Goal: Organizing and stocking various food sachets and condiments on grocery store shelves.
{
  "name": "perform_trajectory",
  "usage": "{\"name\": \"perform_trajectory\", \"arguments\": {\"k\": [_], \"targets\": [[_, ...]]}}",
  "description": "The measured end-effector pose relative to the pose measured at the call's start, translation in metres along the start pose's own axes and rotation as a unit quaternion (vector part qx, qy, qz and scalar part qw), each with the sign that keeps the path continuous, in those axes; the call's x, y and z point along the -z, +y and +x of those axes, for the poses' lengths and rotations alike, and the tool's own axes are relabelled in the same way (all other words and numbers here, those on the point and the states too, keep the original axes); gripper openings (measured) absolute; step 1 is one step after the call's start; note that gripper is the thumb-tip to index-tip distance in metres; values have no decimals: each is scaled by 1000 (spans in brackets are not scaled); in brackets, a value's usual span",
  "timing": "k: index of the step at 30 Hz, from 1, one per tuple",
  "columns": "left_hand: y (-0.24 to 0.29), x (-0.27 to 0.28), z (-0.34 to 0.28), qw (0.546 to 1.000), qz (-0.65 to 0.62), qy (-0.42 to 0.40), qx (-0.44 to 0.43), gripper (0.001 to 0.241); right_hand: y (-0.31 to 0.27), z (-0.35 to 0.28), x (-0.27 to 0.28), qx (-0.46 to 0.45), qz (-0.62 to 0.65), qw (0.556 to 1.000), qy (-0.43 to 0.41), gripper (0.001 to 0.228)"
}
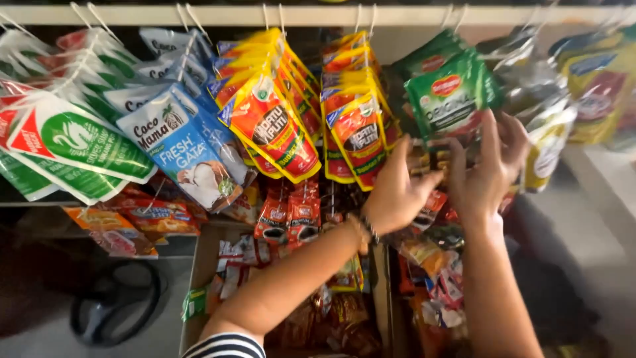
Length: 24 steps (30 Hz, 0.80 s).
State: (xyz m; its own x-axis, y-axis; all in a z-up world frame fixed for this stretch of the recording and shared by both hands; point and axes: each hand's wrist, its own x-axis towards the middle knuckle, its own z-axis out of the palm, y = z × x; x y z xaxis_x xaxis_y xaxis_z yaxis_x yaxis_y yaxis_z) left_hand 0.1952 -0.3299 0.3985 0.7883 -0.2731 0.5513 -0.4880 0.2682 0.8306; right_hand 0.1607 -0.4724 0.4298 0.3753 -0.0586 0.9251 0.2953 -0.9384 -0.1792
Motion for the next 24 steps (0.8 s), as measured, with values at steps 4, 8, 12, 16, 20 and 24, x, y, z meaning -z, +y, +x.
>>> {"name": "perform_trajectory", "arguments": {"k": [4,8,12,16,20,24], "targets": [[-2,23,-80,996,19,-36,83,64,-7,-93,-16,-42,15,999,29,45],[-58,57,-183,975,67,-76,199,39,-42,-206,-26,-180,48,980,-68,39],[-131,103,-296,943,115,-44,310,29,-94,-288,-48,-232,87,945,-212,40],[-165,155,-377,909,219,-62,350,25,-142,-367,-73,-275,108,894,-336,43],[-173,207,-453,869,258,-81,414,26,-195,-436,-94,-210,114,850,-470,52],[-173,262,-503,807,323,-166,465,29,-254,-500,-107,-181,128,792,-569,58]]}}
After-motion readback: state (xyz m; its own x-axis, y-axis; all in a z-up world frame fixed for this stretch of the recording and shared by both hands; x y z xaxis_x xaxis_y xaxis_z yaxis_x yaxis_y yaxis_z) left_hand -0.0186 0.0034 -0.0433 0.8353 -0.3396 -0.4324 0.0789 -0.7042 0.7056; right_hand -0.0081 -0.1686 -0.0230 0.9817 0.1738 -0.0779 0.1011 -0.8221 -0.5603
